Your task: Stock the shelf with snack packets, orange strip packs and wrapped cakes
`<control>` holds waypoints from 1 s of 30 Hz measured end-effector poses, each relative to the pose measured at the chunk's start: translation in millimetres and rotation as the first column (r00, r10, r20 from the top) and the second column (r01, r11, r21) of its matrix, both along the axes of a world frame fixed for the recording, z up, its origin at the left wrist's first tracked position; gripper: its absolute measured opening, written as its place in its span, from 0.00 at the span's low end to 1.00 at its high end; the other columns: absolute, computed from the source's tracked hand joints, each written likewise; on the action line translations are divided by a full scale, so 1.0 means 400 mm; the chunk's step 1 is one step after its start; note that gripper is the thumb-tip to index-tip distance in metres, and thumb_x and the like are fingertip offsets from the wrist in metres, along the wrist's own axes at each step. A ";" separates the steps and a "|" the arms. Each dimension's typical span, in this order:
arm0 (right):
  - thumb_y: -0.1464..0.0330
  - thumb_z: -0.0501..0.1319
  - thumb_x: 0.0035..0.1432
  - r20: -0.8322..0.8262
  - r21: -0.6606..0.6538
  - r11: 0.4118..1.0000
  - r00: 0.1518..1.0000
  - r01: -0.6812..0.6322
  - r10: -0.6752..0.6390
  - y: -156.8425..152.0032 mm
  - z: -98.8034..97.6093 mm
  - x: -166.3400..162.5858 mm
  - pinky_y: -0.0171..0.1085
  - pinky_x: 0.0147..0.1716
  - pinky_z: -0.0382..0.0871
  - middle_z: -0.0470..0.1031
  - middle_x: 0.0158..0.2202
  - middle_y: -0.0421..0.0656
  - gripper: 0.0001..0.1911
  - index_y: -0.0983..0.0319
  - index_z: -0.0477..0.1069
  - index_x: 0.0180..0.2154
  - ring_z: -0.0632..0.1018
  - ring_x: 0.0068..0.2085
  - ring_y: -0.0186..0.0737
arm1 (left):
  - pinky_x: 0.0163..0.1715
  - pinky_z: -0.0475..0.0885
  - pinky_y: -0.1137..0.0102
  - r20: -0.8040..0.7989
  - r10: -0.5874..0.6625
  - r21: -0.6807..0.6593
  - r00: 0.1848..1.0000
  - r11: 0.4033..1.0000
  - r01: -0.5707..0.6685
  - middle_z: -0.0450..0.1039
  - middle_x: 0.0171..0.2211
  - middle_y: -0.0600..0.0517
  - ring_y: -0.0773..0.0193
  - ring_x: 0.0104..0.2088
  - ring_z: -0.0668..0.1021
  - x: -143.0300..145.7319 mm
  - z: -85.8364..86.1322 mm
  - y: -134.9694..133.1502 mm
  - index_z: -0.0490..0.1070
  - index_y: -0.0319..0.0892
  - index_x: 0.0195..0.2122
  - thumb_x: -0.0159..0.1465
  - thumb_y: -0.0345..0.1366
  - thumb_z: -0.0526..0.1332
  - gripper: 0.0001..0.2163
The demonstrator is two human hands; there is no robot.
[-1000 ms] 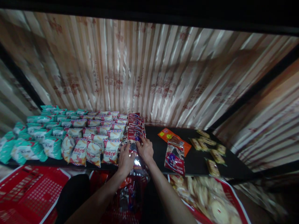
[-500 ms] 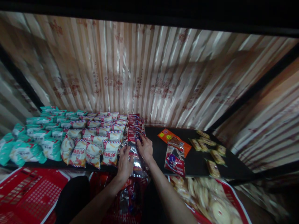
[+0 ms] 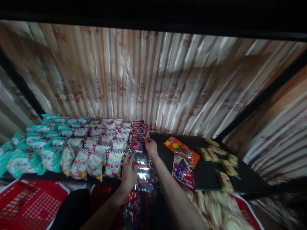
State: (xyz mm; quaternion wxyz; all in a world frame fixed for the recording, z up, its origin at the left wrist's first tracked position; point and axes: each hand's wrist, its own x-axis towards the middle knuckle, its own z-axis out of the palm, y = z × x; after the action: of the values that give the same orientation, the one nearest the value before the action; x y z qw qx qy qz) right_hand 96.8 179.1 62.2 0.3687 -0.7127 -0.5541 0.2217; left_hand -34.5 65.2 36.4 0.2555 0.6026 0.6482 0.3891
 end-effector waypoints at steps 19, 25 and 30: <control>0.59 0.56 0.57 0.388 0.060 0.987 0.914 -0.150 0.116 -0.084 0.020 -0.046 0.49 0.56 0.55 0.57 0.63 0.47 0.23 0.57 0.69 0.53 0.54 0.63 0.54 | 0.57 0.62 0.65 0.076 0.024 -0.042 0.997 0.999 -0.020 0.63 0.52 0.42 0.57 0.54 0.68 0.016 -0.001 0.015 0.68 0.36 0.51 0.56 0.23 0.53 0.21; 0.54 0.54 0.59 0.509 -0.066 0.950 0.809 -0.305 0.295 -0.131 0.033 -0.068 0.51 0.58 0.50 0.57 0.63 0.48 0.27 0.57 0.64 0.57 0.51 0.64 0.54 | 0.56 0.64 0.63 0.076 0.034 0.018 0.997 0.999 -0.035 0.62 0.54 0.42 0.58 0.55 0.67 0.010 -0.021 -0.008 0.66 0.38 0.53 0.56 0.24 0.52 0.22; 0.53 0.52 0.59 0.534 -0.152 0.938 0.773 -0.311 0.342 -0.132 0.030 -0.080 0.51 0.58 0.48 0.57 0.63 0.51 0.29 0.58 0.63 0.58 0.52 0.64 0.55 | 0.56 0.64 0.61 -0.090 0.016 0.076 0.996 0.997 -0.009 0.60 0.57 0.41 0.55 0.57 0.66 0.013 -0.020 -0.031 0.66 0.37 0.54 0.57 0.25 0.51 0.22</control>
State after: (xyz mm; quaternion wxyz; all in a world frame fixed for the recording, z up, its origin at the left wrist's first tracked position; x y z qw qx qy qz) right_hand 64.7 126.4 74.2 0.1289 -0.6487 -0.7456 0.0817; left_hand -29.5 52.9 28.4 0.2006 0.6248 0.6476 0.3873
